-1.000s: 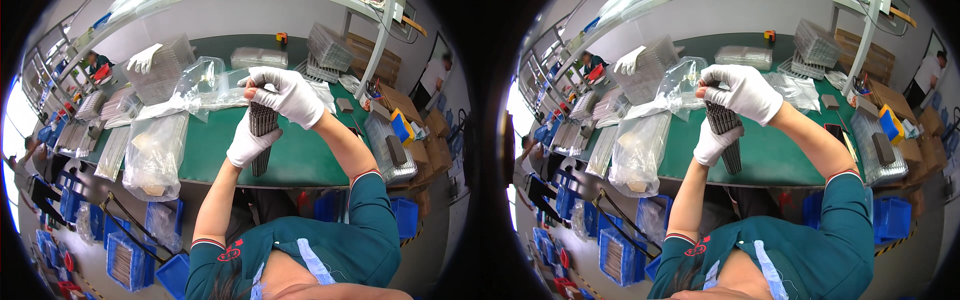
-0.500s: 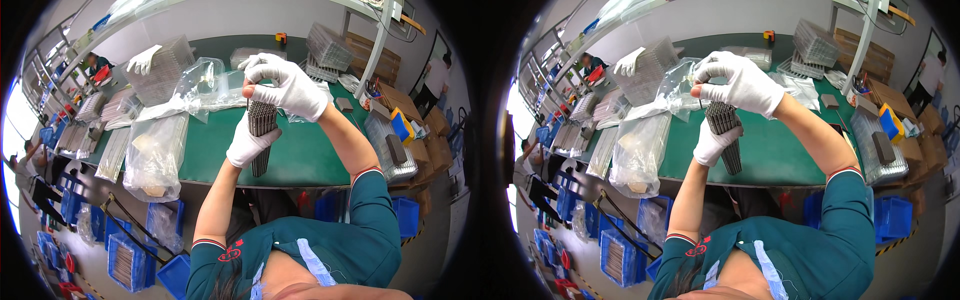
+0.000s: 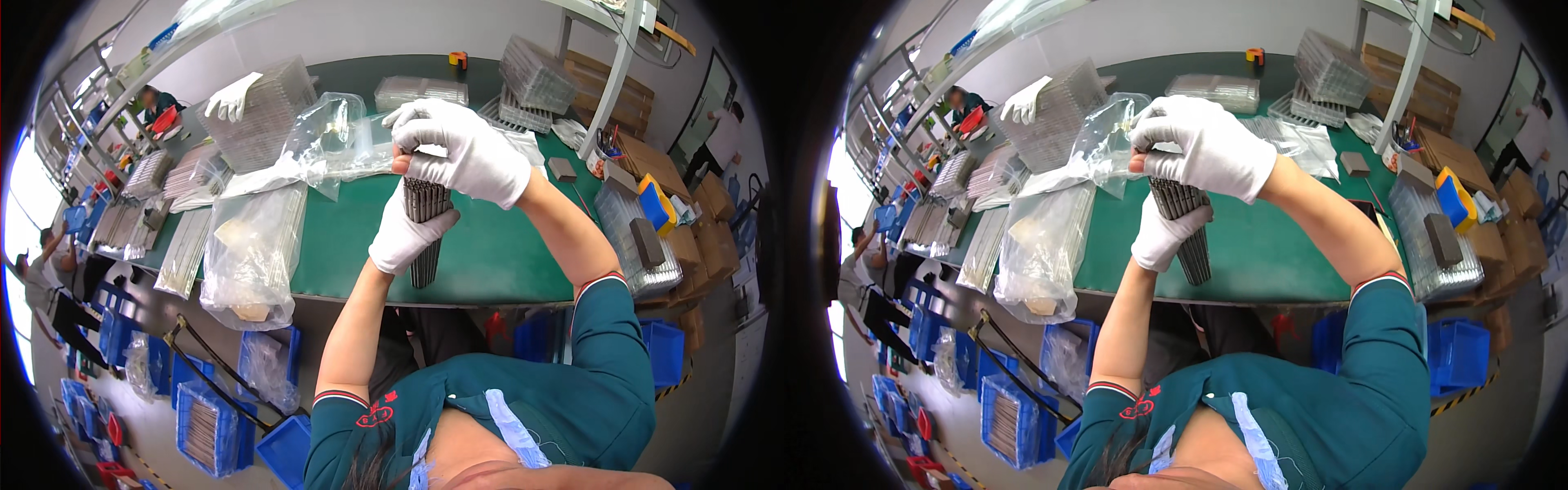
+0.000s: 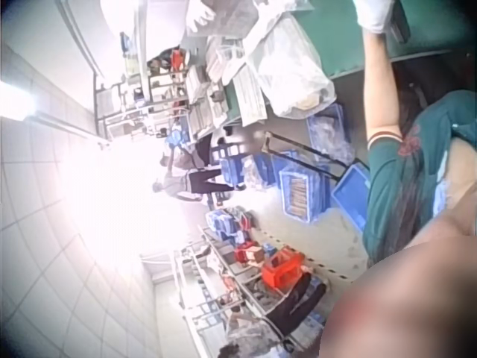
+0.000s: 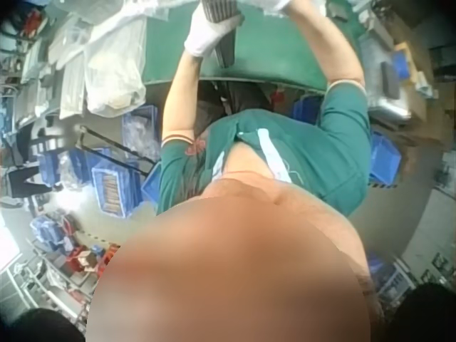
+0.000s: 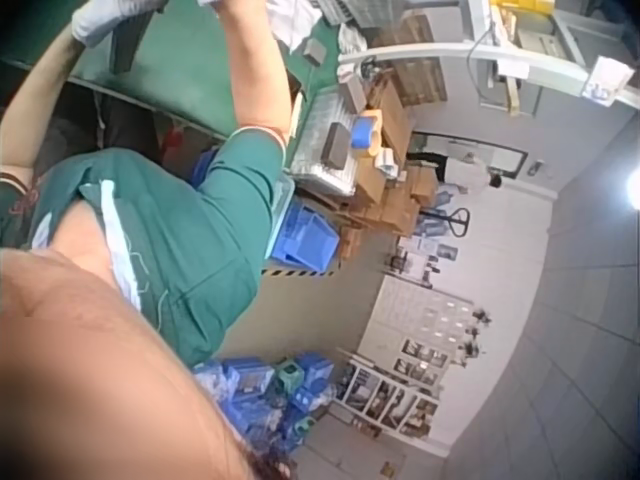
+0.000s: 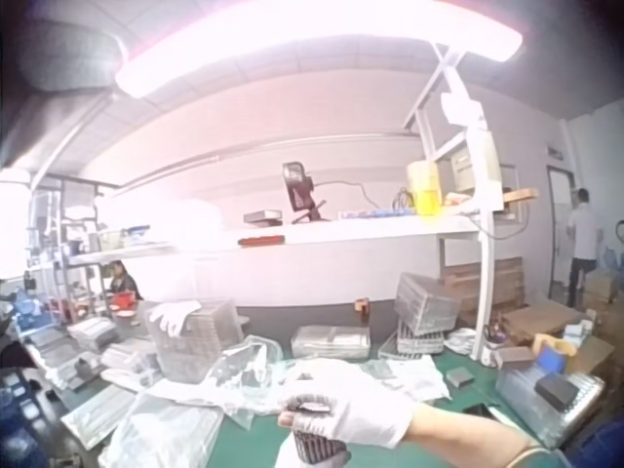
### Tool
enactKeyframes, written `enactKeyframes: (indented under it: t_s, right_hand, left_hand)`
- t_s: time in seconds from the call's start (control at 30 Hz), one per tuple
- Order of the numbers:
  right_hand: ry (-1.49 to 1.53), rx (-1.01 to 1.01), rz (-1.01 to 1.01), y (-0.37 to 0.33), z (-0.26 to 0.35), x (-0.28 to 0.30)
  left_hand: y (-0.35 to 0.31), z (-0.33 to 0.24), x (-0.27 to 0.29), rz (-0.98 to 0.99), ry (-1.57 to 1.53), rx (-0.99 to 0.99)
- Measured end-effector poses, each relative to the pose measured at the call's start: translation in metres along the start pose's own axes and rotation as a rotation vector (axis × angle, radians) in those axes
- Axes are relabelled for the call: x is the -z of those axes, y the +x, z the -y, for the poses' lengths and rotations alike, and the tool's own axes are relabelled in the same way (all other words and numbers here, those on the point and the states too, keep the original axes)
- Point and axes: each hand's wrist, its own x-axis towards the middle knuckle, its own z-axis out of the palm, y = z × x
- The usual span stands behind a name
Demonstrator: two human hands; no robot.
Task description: Aligning and organizing a bundle of small metal rods at a workstation.
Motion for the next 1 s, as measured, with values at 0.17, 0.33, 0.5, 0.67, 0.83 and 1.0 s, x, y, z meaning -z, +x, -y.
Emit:
enactKeyframes:
  t_s: [0.17,0.33,0.5,0.67,0.83,1.0]
  right_hand:
    - [-0.011,-0.087,0.148,-0.001,0.002,0.003]
    - [0.039,-0.12,0.138,-0.002,0.006,0.006]
    - [0.11,-0.129,0.02,0.002,0.012,0.009]
    - [0.111,-0.173,0.061,-0.002,0.007,0.006]
    - [0.063,-0.11,0.092,-0.005,0.011,0.005]
    - [0.106,-0.103,0.067,-0.009,0.003,0.001]
  left_hand:
    - [0.001,0.004,0.001,-0.006,-0.028,0.012]
    - [0.001,0.0,0.0,-0.009,0.04,0.023]
    - [0.001,0.005,0.002,0.005,-0.014,-0.003]
    - [0.001,0.003,0.001,-0.004,-0.029,0.02]
    - [0.0,0.002,0.002,-0.008,0.025,0.029]
    - [0.0,0.001,0.002,-0.008,0.063,0.029]
